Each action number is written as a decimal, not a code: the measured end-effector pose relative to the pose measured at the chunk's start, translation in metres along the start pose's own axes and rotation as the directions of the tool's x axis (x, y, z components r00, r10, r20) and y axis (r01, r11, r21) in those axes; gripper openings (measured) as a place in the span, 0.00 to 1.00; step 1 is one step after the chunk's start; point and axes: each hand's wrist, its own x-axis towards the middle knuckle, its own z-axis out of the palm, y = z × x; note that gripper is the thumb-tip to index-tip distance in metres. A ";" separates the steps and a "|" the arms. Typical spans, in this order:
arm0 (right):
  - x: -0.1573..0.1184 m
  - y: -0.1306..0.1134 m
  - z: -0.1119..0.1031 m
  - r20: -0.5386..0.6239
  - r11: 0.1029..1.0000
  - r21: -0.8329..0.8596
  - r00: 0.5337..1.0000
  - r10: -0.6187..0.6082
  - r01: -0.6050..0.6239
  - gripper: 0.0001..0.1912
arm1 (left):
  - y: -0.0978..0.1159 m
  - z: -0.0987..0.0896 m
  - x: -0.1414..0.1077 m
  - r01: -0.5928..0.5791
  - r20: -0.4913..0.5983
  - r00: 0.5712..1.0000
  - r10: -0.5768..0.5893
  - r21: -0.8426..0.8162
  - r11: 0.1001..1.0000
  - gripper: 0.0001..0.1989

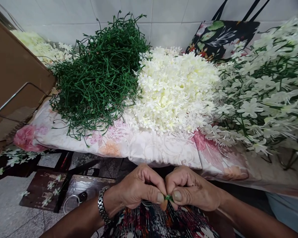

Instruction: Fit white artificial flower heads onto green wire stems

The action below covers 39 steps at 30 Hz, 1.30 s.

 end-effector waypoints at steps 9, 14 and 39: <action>-0.008 -0.007 -0.001 -0.028 0.987 -0.161 1.000 0.004 -0.008 0.22 | 0.009 -0.003 -0.009 -0.176 -0.007 0.984 0.177 0.060 0.982 0.14; -0.009 -0.003 -0.008 -0.246 0.969 -0.244 0.969 -0.015 -0.048 0.19 | 0.034 -0.017 -0.017 -0.289 -0.219 0.847 0.485 0.576 0.764 0.09; 0.012 -0.006 -0.004 -0.176 0.368 -0.929 0.847 -0.502 0.025 0.06 | 0.021 0.000 0.005 -0.266 0.133 0.668 0.733 0.962 0.068 0.11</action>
